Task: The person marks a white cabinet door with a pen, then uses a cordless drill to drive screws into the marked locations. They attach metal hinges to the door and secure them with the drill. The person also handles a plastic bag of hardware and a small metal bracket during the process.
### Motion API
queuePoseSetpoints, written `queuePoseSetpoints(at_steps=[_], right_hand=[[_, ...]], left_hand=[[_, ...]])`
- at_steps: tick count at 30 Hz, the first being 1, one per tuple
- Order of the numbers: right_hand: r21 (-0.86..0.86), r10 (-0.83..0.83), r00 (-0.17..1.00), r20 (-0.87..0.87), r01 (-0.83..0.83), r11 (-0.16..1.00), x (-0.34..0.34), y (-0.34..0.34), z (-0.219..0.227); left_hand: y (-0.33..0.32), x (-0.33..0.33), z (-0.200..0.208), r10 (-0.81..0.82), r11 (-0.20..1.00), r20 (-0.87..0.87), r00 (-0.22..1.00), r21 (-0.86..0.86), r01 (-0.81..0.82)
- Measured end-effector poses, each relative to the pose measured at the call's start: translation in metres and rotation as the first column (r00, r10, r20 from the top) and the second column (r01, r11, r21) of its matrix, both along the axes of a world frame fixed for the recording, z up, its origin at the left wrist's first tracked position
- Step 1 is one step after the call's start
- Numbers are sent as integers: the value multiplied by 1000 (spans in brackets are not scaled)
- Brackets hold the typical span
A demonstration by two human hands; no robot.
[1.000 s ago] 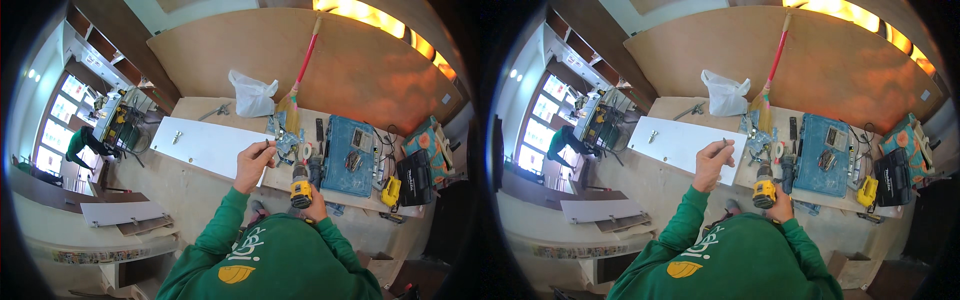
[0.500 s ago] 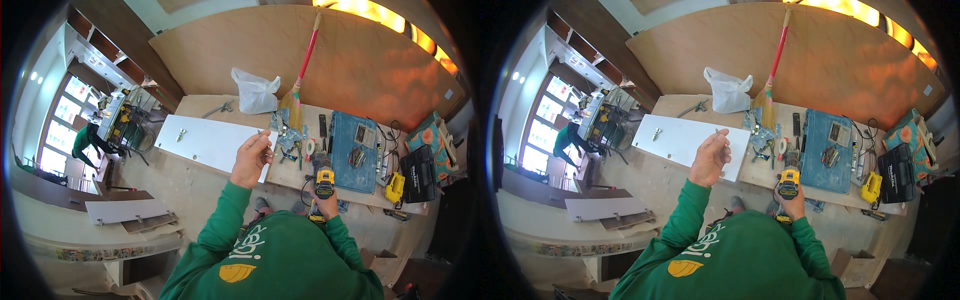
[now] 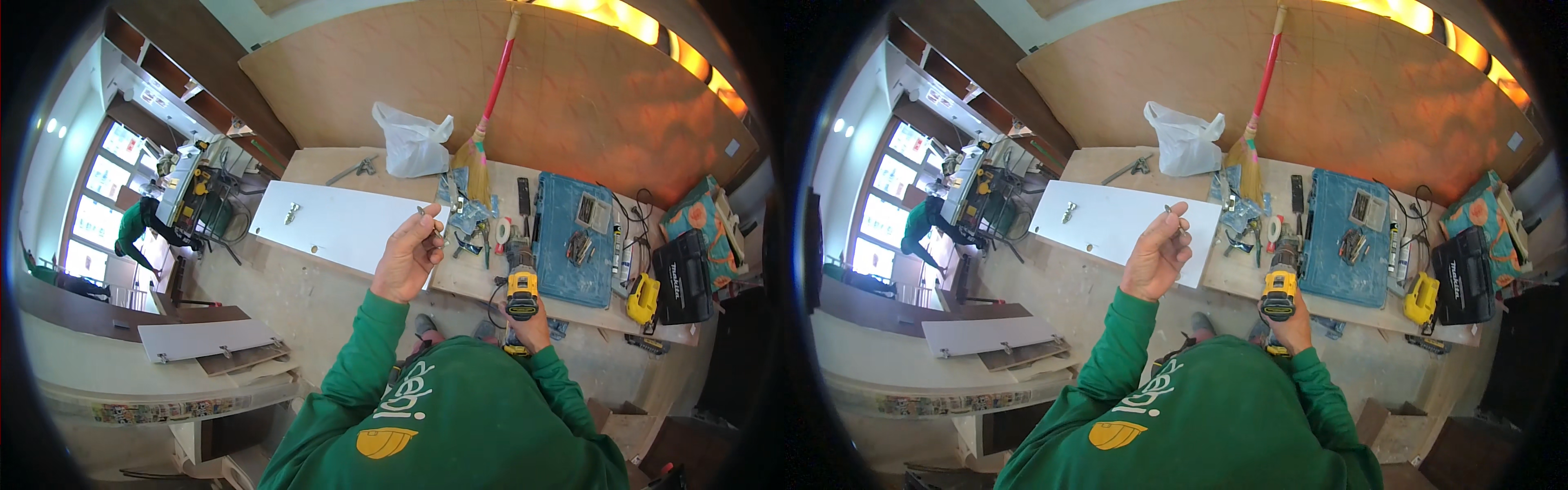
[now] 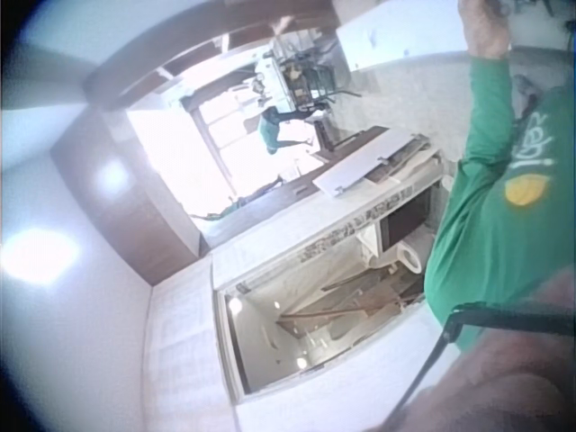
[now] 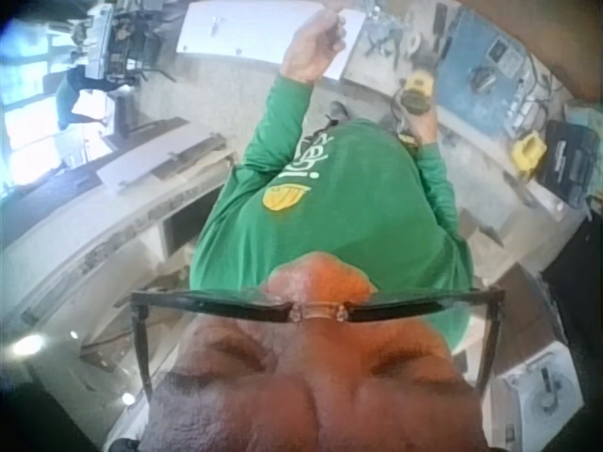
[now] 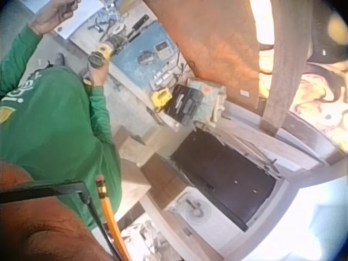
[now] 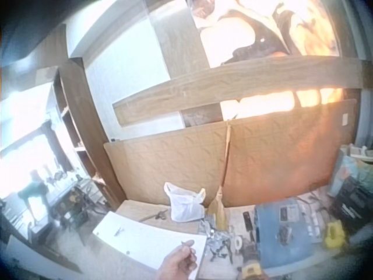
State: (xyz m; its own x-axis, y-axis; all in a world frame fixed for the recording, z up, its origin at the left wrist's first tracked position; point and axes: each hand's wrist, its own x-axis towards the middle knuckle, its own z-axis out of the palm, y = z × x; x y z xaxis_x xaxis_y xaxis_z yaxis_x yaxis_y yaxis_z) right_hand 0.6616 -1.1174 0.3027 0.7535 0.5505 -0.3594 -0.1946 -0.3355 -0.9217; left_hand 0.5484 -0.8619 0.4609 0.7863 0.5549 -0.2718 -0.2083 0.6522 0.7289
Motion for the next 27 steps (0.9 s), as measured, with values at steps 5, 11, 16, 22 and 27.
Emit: queuePoseSetpoints(at_steps=[5, 11, 16, 22, 27], right_hand=[[14, 27, 1000, 15, -28, 1000, 1, -4, -7], [29, 38, 998, 50, -40, 999, -5, -8, 8], [-15, 130, 978, 163, -129, 992, -7, -14, 15], [213, 182, 960, 212, -227, 950, -2, -24, 20], [221, 207, 791, 575, -394, 892, 0, -26, 51]], left_hand=[[-6, 2, 3, 10, 1000, -14, 1000, 28, -9], [-13, -2, -13, 178, 822, -341, 923, 567, 50], [-19, -9, -22, 77, 817, -435, 897, 544, 193], [-29, 7, -36, -130, 930, -217, 968, 313, 195], [-30, 27, -46, -34, 936, -287, 957, 327, 131]])
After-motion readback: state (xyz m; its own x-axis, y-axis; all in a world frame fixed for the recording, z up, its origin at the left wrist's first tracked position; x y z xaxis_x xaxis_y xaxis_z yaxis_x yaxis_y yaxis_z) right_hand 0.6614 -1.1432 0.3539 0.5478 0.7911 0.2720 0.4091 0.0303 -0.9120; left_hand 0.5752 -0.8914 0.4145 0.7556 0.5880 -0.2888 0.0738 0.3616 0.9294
